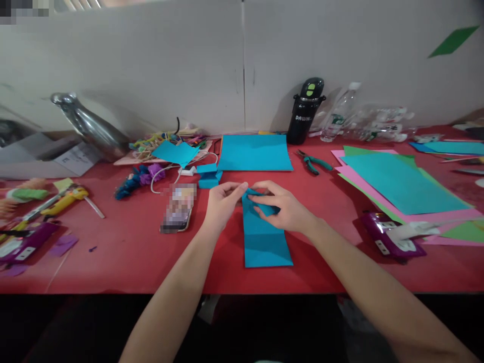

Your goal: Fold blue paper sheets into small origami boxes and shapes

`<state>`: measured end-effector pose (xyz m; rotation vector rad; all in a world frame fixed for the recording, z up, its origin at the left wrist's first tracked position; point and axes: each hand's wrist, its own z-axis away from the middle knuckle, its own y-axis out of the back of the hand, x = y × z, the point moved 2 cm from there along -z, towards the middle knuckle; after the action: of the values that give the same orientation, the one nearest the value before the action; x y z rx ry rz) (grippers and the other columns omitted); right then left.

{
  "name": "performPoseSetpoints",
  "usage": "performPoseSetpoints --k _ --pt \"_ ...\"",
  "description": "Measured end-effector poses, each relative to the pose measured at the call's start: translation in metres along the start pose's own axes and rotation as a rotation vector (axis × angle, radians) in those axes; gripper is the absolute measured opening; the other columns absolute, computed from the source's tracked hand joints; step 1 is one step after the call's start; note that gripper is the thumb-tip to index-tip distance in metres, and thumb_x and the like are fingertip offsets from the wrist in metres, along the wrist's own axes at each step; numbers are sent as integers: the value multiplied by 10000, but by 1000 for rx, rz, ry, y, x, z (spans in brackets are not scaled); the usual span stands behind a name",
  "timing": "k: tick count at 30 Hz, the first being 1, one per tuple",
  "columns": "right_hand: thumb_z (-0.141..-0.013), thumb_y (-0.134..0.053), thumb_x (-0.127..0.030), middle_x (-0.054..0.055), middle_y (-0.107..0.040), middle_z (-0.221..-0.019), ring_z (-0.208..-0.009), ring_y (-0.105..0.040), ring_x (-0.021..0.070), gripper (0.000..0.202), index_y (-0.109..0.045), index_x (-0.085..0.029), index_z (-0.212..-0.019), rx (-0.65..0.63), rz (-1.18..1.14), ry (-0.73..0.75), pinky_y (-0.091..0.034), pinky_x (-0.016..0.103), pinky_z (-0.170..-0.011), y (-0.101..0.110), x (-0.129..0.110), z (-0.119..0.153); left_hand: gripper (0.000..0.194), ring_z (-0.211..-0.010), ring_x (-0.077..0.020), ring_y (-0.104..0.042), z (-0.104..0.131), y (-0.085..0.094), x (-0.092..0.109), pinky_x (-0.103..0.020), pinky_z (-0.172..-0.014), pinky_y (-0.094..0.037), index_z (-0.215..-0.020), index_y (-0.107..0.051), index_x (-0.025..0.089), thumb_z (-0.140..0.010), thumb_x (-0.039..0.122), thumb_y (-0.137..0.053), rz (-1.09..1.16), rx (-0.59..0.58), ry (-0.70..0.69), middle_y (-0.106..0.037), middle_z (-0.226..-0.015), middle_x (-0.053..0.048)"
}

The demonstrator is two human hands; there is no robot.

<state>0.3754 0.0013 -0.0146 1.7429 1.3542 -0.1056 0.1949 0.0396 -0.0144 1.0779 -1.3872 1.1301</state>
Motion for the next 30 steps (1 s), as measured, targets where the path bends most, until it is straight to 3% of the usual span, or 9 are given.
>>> performPoseSetpoints --k 6,10,12,14,16,20,25,30 --pt "-896 -651 -262 110 -520 -1386 -1253 -562 251 402 -647 -256 -1298 -25 14 -17 -506 442 -1058 -2 -4 0 345 -732 -193 -687 -2 2 -3 -304 -689 -581 -847 -758 160 -753 492 -771 -12 -13 -24 -740 -803 -65" --pt "-759 -800 -475 109 -449 -1470 -1351 -477 320 630 -626 -275 -1331 -112 -32 -103 -448 506 -1104 -1 -4 2 326 -728 -191 -684 -3 5 -3 -302 -694 -576 -832 -759 168 -758 485 -766 -14 7 -20 -738 -791 -60" --pt "-790 -769 -497 110 -483 -1434 -1336 -490 312 516 -679 -259 -1239 -94 -92 -135 -434 496 -1106 -2 -3 1 313 -719 -186 -678 -3 5 -2 -296 -686 -571 -819 -755 169 -769 478 -758 -16 -3 -33 -733 -781 -57" --pt "-904 -660 -439 102 -572 -1317 -1244 -562 264 288 -698 -238 -1106 -8 -164 -185 -465 443 -1057 -4 0 1 300 -691 -174 -663 -3 5 0 -284 -674 -562 -802 -749 170 -774 469 -756 -17 -3 -56 -722 -755 -47" --pt "-944 -609 -390 81 -642 -1158 -1073 -634 214 197 -641 -232 -1059 81 -256 -267 -520 373 -929 -8 5 1 297 -655 -163 -644 -3 5 0 -277 -657 -552 -786 -743 169 -766 465 -763 -9 3 -61 -705 -715 -35" --pt "-864 -706 -405 -1 -652 -842 -676 -598 144 395 -527 -234 -1171 89 -463 -483 -486 265 -595 -13 15 1 314 -628 -156 -626 -4 6 0 -272 -637 -538 -775 -739 169 -747 480 -774 -12 13 -47 -687 -685 -24" --pt "-800 -739 -476 35 -681 -836 -709 -606 154 323 -672 -173 -891 27 -523 -633 -484 277 -633 -6 15 -3 316 -660 -159 -631 -4 7 1 -276 -664 -547 -803 -729 170 -784 484 -744 -49 -17 -90 -688 -711 -27" --pt "-740 -782 -498 20 -687 -786 -644 -598 143 341 -701 -184 -845 45 -616 -766 -467 271 -593 0 13 -3 326 -656 -160 -622 -5 10 4 -263 -647 -523 -782 -699 175 -803 500 -717 -126 -9 -133 -672 -692 -24"
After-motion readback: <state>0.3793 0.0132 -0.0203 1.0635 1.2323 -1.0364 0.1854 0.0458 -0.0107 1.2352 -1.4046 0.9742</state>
